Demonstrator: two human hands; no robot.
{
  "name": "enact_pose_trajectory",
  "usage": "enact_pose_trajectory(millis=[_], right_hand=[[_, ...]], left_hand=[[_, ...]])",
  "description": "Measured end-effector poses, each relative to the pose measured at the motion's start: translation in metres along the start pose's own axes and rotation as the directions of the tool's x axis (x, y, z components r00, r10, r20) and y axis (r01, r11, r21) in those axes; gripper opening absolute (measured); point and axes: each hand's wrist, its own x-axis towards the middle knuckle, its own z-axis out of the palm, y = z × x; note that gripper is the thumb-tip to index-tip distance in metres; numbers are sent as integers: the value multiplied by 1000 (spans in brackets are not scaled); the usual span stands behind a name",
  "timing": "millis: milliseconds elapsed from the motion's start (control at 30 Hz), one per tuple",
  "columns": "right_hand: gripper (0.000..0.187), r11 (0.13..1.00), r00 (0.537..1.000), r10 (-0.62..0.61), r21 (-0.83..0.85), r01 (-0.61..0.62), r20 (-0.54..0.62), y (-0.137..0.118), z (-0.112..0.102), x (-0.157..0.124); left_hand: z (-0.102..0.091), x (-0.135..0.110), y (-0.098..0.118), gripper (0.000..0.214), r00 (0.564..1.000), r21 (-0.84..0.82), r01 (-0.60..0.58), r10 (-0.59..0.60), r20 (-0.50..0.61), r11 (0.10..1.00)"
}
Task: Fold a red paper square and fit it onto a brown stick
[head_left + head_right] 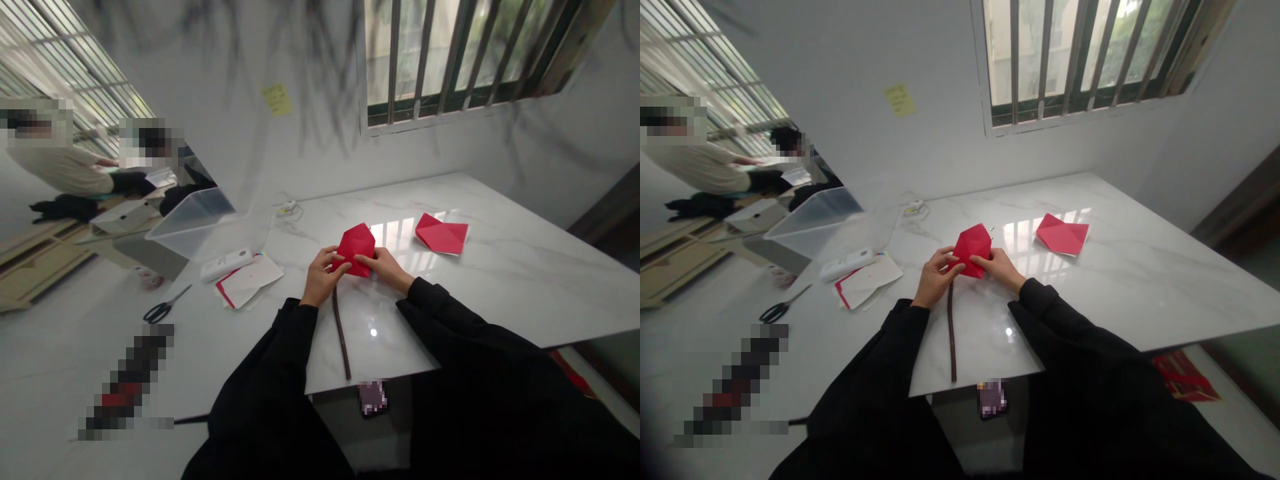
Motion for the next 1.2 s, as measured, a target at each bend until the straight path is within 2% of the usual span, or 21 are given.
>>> enact_pose_trajectory(millis=[100, 167, 300, 367, 633, 700, 767, 833, 900, 967, 1067, 1200], right_hand=[[43, 999, 1000, -6, -37, 6, 10, 1, 1, -1], [45, 1000, 999, -9, -20, 10, 31, 2, 2, -1], [49, 1000, 994, -19, 25, 16, 104, 1, 2, -1], [49, 999, 990, -26, 24, 23, 139, 0, 1, -1], [48, 998, 985, 1, -63, 10, 174, -9, 1, -6], [51, 998, 985, 32, 46, -41, 168, -12, -3, -4], [58, 961, 985, 101, 243, -134, 142, -14, -9, 0], [64, 889, 975, 179, 405, -216, 128, -15, -15, 6], [64, 852, 966, 211, 457, -257, 149, -13, -18, 9], [56, 857, 963, 205, 443, -263, 176, -11, -18, 9], [46, 883, 964, 183, 399, -248, 195, -10, -16, 6], [51, 895, 955, 192, 358, -265, 228, -14, -17, 3]], left_hand=[[5, 0, -1, 31, 998, -63, 59, -60, -19, 996], [8, 1, -1, 42, 997, -127, 80, -81, -4, 989], [9, 2, -1, 93, 990, -251, 135, -138, 9, 958], [9, 2, -2, 107, 985, -292, 165, -172, 1, 942], [11, 6, -7, 108, 957, -455, 228, -285, -60, 861], [11, 8, -7, 111, 951, -498, 232, -302, -65, 836], [10, 9, -6, 114, 950, -515, 236, -307, -55, 824], [9, 10, -6, 114, 954, -501, 256, -301, -8, 827], [8, 9, -5, 113, 956, -466, 283, -286, 66, 838], [7, 7, -4, 111, 954, -420, 300, -276, 119, 856], [4, 6, -2, 109, 953, -374, 303, -274, 130, 877], [-4, 7, -2, 112, 950, -344, 312, -291, 113, 885]])
